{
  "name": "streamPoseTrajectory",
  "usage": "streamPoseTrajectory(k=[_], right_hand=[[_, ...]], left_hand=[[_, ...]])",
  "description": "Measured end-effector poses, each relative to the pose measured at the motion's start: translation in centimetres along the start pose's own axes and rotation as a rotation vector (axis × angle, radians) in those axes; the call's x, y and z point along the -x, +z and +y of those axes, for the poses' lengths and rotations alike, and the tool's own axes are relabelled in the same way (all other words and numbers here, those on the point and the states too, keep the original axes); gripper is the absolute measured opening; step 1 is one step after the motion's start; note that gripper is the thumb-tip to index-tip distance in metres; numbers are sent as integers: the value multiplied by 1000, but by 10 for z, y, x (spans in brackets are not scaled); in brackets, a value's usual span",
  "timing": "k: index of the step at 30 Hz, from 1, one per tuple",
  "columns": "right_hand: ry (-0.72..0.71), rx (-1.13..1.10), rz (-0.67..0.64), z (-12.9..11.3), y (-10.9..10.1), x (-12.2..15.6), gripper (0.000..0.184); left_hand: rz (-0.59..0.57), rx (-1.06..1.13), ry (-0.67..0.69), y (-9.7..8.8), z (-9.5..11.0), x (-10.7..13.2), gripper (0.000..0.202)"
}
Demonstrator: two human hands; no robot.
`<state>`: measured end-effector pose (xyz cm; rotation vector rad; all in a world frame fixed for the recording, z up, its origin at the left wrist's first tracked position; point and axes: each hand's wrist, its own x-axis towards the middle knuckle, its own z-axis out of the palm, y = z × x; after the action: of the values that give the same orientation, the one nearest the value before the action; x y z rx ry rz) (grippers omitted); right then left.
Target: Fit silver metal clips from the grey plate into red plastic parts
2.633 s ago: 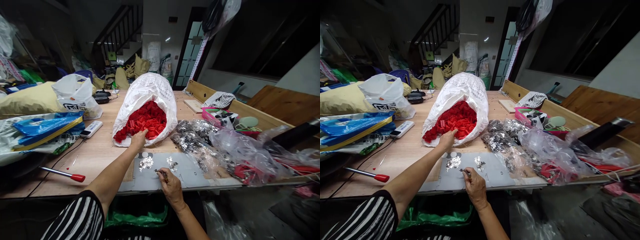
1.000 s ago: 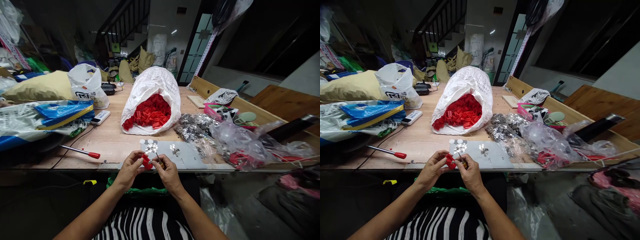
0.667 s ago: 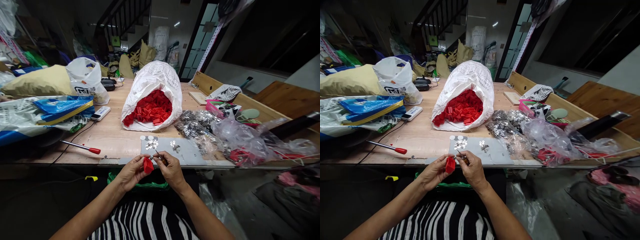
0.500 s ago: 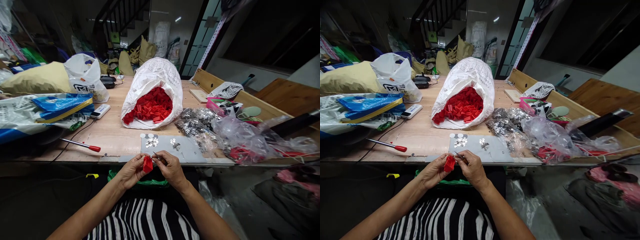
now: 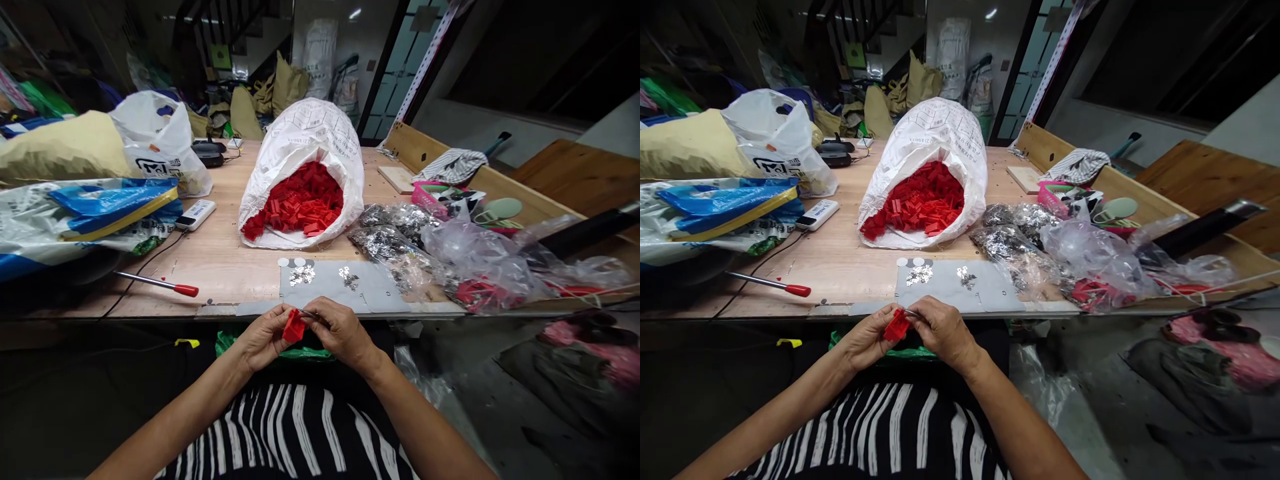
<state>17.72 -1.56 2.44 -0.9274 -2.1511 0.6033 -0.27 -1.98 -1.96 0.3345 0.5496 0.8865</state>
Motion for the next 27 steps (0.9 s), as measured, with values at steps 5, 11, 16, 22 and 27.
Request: streamPoseTrajectory(k=[5,11,16,22,27], right_hand=[[14,-3,31,-1,-3,2,11],[21,3,-25,-2,-5,3,13],[38,31,-58,-2,-6,3,19],[66,13,-66,-6,-9,2,15],[90,-17,-73,-8,-11,2,13]], left_hand=[[16,-25,-4,-1,-2,-1,13],[16,-34,-36,3,-2,0,17],[-8,-23,-61,4,-1,0,16],[6,-8,-62,0,-2,-1,15],[18,4,-59,-2,-2,-2,11]])
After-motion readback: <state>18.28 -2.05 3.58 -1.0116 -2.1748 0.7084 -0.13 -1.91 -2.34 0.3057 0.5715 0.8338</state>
